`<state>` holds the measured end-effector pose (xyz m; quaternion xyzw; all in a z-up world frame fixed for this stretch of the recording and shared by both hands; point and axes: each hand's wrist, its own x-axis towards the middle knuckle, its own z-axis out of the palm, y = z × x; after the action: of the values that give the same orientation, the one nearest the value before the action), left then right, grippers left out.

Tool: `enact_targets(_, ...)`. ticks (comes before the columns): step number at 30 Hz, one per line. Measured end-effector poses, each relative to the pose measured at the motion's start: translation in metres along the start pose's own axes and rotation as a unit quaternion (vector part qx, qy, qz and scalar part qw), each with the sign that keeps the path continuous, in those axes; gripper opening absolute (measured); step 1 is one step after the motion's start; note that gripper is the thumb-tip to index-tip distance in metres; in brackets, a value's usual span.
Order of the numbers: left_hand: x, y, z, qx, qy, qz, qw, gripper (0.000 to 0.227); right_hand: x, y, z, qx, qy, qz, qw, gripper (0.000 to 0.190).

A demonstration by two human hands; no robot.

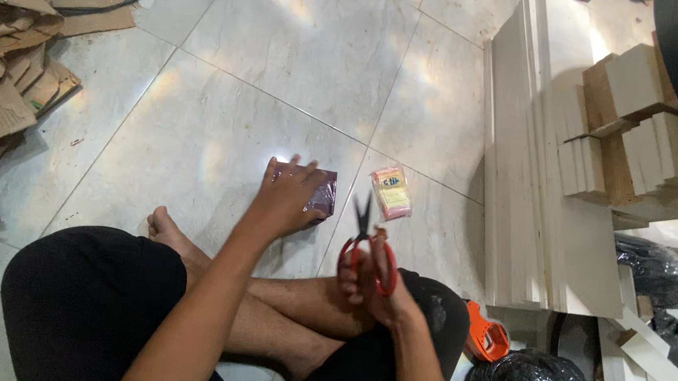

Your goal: The person cuts through a plastic-wrapped box using scissors, removes the wrap, and then opens the box to extract small components from a internal plastic bag.

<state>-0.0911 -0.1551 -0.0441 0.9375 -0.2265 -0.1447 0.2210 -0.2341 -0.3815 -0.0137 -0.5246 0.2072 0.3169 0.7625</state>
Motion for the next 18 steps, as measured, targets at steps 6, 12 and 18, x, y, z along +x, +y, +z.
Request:
enact_targets(6,0.004,0.005,0.006,0.049,0.036,0.031,0.998,0.087,0.015,0.017,0.014,-0.012,-0.015,0.071,0.997,0.095)
enact_targets(12,0.009,-0.002,0.01,0.037,0.03,0.033,0.998,0.087,0.027,0.013,0.014,-0.009,0.015,0.119,0.993,0.093)
enact_targets(18,0.01,-0.002,0.012,0.008,0.027,0.026,0.999,0.09,0.034,0.017,0.031,-0.011,0.074,0.06,0.995,0.089)
